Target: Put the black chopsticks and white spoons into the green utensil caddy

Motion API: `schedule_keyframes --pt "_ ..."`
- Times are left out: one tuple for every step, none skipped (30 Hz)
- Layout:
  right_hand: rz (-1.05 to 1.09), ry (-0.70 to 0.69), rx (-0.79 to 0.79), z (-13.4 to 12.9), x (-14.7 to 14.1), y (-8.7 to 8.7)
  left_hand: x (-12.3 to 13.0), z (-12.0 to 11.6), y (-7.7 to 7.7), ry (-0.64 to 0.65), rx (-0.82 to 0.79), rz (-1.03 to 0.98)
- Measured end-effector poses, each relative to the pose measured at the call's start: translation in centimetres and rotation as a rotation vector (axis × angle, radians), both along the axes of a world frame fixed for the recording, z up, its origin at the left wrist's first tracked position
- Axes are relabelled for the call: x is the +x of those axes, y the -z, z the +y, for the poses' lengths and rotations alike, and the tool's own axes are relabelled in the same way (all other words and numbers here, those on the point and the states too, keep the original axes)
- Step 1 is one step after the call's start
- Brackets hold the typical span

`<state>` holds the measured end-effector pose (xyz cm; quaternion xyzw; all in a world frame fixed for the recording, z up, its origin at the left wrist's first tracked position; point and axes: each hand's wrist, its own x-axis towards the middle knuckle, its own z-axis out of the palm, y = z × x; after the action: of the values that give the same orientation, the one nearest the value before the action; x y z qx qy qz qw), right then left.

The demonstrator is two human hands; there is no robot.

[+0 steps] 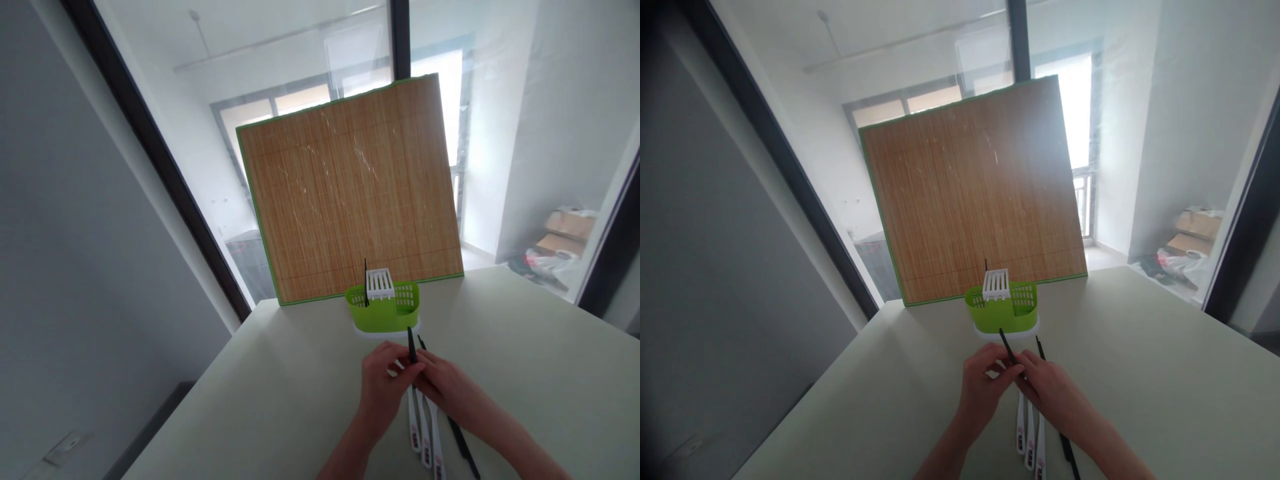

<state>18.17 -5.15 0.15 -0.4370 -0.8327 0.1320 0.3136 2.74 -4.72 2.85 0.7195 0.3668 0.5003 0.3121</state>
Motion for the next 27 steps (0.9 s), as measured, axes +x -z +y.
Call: schedule_keyframes --pt "0.059 -0.036 -0.02 0.4 -0.8 -0.2 -0.7 0.2 -0.3 -0.036 -0.004 0.006" --pt "0.107 -0.061 -0.036 0.8 -1.6 -0.3 -1.3 0.4 -0.4 -0.076 -0.011 0.009" --pt "0.142 -0.073 -0.051 1.3 -2.3 -0.2 -1.9 0.6 -0.4 -0.114 -0.021 0.01" --pt "0.167 -0.079 -0.064 1.7 -3.0 0.0 -2.5 0.8 -0.2 -0.145 -0.032 0.008" --pt "0.182 -0.088 -0.074 2.1 -3.7 0.4 -2.9 1.0 0.2 -0.168 -0.044 0.005" --pt "0.192 -0.104 -0.08 2.5 -4.2 0.8 -3.4 1.2 0.7 -0.182 -0.057 0.001" --pt "0.197 -0.125 -0.084 2.8 -4.6 1.2 -3.8 1.4 1.3 -0.187 -0.071 -0.004" --pt "0.198 -0.149 -0.091 3.0 -5.0 1.7 -4.2 1.6 1.9 -0.187 -0.086 -0.01" --pt "0.193 -0.171 -0.099 3.2 -5.3 2.2 -4.5 1.8 2.5 -0.182 -0.107 -0.016" --pt "0.18 -0.188 -0.109 3.4 -5.5 2.7 -4.8 1.9 3.1 -0.172 -0.134 -0.024" --pt "0.163 -0.195 -0.121 3.5 -5.7 3.2 -5.1 1.9 3.7 -0.157 -0.164 -0.033" --pt "0.143 -0.196 -0.131 3.5 -5.9 3.6 -5.3 2.0 4.2 -0.142 -0.193 -0.044" --pt "0.121 -0.194 -0.136 3.5 -6.0 4.0 -5.6 2.0 4.5 -0.127 -0.217 -0.053" --pt "0.097 -0.189 -0.135 3.5 -6.0 4.2 -5.8 2.0 4.7 -0.111 -0.233 -0.059" --pt "0.074 -0.184 -0.131 3.6 -6.0 4.2 -5.9 2.0 4.7 -0.101 -0.238 -0.063" --pt "0.054 -0.182 -0.125 3.6 -5.9 4.2 -6.2 2.1 4.5 -0.097 -0.232 -0.063" --pt "0.043 -0.182 -0.118 3.6 -5.6 4.0 -6.4 2.3 4.1 -0.099 -0.218 -0.058" --pt "0.044 -0.179 -0.111 3.7 -5.2 3.7 -6.7 2.7 3.5 -0.109 -0.197 -0.051" --pt "0.062 -0.168 -0.1 3.8 -4.7 3.4 -7.0 3.2 2.6 -0.128 -0.173 -0.044" --pt "0.093 -0.144 -0.084 3.9 -4.0 3.1 -7.4 3.9 1.4 -0.152 -0.145 -0.037" --pt "0.131 -0.104 -0.061 4.0 -3.1 2.9 -7.8 4.7 0.1 -0.181 -0.112 -0.033" --pt "0.167 -0.05 -0.028 4.2 -2.2 2.7 -8.2 5.8 -1.4 -0.213 -0.072 -0.03" --pt "0.196 0.019 0.011 4.4 -1.2 2.8 -8.6 7.1 -2.9 -0.244 -0.025 -0.026" --pt "0.216 0.093 0.054 4.7 -0.2 3.0 -9.0 8.5 -4.4 -0.277 0.027 -0.02" --pt "0.237 0.167 0.095 4.9 0.9 3.3 -9.2 10.1 -5.8 -0.307 0.078 -0.007" --pt "0.259 0.245 0.13 5.2 1.9 3.8 -9.4 11.7 -7.0 -0.336 0.115 0.013" --pt "0.276 0.322 0.162 5.4 2.8 4.4 -9.4 13.5 -7.9 -0.367 0.132 0.042"
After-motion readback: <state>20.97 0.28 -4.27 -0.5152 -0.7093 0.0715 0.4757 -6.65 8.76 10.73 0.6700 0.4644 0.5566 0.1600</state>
